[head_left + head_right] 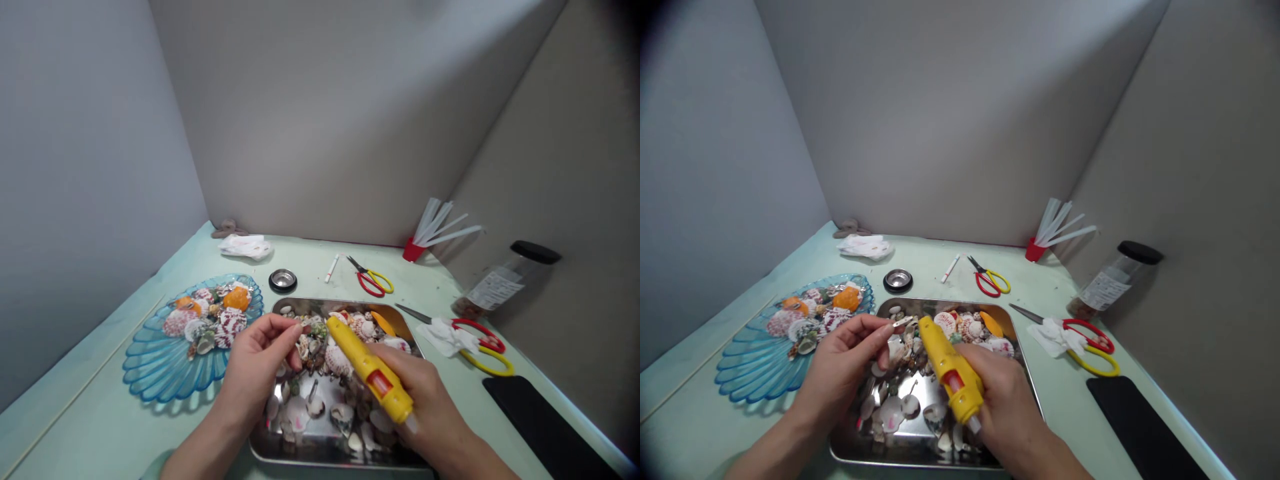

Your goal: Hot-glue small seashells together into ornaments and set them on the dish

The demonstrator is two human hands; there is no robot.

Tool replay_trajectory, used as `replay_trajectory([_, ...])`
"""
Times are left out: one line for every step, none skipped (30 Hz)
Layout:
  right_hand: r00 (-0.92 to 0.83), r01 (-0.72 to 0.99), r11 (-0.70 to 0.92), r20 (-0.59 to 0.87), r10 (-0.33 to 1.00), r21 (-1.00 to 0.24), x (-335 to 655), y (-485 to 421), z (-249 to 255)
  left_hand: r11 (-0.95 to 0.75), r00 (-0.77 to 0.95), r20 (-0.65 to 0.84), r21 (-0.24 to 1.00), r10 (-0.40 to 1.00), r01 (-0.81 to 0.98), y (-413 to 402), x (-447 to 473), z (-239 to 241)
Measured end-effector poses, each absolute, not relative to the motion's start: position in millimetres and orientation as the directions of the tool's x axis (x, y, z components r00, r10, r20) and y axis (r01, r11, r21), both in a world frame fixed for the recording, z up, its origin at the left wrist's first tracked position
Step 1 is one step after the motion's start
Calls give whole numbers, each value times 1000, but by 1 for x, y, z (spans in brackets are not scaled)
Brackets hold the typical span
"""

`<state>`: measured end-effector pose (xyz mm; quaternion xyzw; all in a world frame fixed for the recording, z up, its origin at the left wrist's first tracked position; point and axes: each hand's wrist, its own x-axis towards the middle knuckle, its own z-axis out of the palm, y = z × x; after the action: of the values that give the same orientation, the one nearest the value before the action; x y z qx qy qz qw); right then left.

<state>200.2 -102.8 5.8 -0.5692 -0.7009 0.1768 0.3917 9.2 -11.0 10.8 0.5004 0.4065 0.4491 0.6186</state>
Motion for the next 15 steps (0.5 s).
replay_trajectory([17,632,242,326,945,-736,201,-104,6,92,266,-50,984,963,-151,-11,9,10])
replay_trajectory([79,589,184,282,956,-787,201,-105,5,89,268,-46,984,962,-152,-10,9,10])
replay_trajectory([129,525,117,214,968,-843,202,-106,5,88,271,-44,985,962,-151,-10,9,10])
replay_trajectory([156,441,47,128,980,-896,202,-106,4,88,273,-44,985,961,-148,-10,9,10])
replay_trajectory([155,346,-17,39,987,-938,202,-107,4,87,273,-45,986,961,-144,-10,9,9])
replay_trajectory([133,251,-74,-41,990,-965,202,-107,4,88,274,-47,986,961,-140,-10,9,9])
replay_trajectory([100,170,-122,-106,989,-978,201,-106,4,89,273,-49,987,961,-136,-10,9,9])
replay_trajectory([75,111,-154,-147,986,-982,200,-106,5,92,269,-54,987,962,-131,-10,9,9])
replay_trajectory([60,74,-170,-166,984,-983,199,-105,6,98,263,-62,987,963,-126,-11,9,9])
replay_trajectory([55,55,-176,-173,983,-983,198,-104,7,103,257,-70,987,964,-121,-11,9,9])
replay_trajectory([52,49,-177,-174,983,-983,197,-104,9,109,254,-77,987,964,-117,-12,9,9])
replay_trajectory([49,50,-174,-172,984,-983,197,-104,10,114,249,-83,987,965,-114,-12,9,9])
replay_trajectory([43,53,-171,-169,985,-984,196,-103,11,115,244,-85,987,966,-110,-12,9,9])
replay_trajectory([38,57,-169,-167,985,-984,196,-103,12,113,241,-85,988,967,-106,-12,9,9])
replay_trajectory([33,62,-166,-165,986,-984,196,-103,13,109,238,-82,989,968,-103,-12,9,9])
